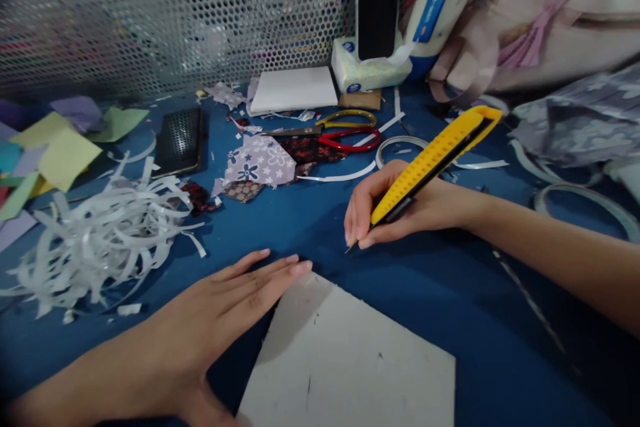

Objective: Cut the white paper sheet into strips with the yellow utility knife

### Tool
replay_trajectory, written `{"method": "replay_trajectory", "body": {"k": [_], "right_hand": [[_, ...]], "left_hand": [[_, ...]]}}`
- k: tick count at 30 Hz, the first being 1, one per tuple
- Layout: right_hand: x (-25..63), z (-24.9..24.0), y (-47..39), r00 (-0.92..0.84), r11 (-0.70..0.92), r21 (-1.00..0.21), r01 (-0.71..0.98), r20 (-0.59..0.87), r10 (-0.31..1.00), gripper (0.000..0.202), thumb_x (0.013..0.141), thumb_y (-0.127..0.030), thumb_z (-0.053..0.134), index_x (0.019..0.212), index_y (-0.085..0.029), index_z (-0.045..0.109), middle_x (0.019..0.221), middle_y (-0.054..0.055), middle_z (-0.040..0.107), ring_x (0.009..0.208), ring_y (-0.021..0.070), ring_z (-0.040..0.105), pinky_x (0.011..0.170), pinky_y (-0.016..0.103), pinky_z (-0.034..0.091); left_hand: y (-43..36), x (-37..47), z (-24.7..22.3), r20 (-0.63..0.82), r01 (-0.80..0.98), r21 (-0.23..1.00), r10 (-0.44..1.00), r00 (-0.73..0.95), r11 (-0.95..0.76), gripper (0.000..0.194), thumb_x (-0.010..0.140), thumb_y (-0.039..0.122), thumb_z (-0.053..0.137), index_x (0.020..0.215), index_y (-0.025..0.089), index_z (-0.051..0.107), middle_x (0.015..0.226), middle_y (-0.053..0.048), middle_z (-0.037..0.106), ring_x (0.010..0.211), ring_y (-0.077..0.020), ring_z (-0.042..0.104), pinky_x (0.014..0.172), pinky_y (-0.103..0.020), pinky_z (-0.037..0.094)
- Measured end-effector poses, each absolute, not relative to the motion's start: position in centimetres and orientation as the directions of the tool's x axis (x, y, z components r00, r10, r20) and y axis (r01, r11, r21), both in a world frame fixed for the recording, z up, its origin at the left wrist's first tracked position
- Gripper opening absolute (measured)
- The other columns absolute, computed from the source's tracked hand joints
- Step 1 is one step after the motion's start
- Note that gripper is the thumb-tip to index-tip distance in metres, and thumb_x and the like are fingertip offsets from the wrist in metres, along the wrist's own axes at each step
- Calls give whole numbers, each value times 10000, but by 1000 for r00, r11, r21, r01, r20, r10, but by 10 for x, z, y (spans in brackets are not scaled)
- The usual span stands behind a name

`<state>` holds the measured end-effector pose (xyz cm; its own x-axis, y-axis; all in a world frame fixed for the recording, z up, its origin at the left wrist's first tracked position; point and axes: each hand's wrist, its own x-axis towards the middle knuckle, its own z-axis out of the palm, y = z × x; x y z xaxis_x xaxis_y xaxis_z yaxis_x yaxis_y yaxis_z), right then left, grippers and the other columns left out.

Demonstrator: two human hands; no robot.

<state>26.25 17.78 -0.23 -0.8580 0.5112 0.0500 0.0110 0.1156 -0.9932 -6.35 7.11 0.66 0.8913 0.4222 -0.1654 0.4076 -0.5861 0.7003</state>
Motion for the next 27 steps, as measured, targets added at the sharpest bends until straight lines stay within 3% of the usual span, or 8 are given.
{"method": "replay_trajectory", "body": {"k": [4,8,13,19,27], "right_hand": [[257,-3,172,-850,73,-995,-75,102,518,141,767,-68,850,820,-157,754,820,31,781,839,171,767,770,263,618],[247,1,152,-869,-43,-990,-134,97,485,210,670,-123,934,799,-137,768,790,55,787,774,183,770,691,243,612],[237,3,136,-917,52,-997,-54,70,392,217,676,-222,944,809,-147,791,780,78,808,780,196,780,700,239,600],[233,-1,132,-908,81,-990,-112,135,396,235,663,-270,952,784,-161,782,784,68,819,748,177,776,717,235,591],[233,2,132,-927,147,-984,-103,148,344,226,735,-310,914,786,-142,771,780,98,813,762,185,778,756,269,594]], "left_hand": [[71,-64,6,-132,391,666,416,900,-635,1283,796,675,766,1642,302,-124,1713,-31,154,1558,-304,254,1314,-430,58],[70,-64,5,-89,372,640,415,905,-673,1324,771,693,776,1629,326,-164,1716,-29,147,1557,-296,262,1315,-431,69],[70,-64,5,-103,388,618,419,902,-684,1332,756,707,780,1635,322,-143,1717,-39,136,1561,-327,240,1309,-484,83],[71,-64,7,-130,417,621,438,890,-663,1339,733,741,775,1639,337,-125,1720,-37,107,1559,-354,234,1301,-516,105],[69,-64,7,-113,403,629,435,893,-665,1320,748,712,782,1638,341,-120,1718,-29,136,1556,-333,254,1309,-469,70]]}}
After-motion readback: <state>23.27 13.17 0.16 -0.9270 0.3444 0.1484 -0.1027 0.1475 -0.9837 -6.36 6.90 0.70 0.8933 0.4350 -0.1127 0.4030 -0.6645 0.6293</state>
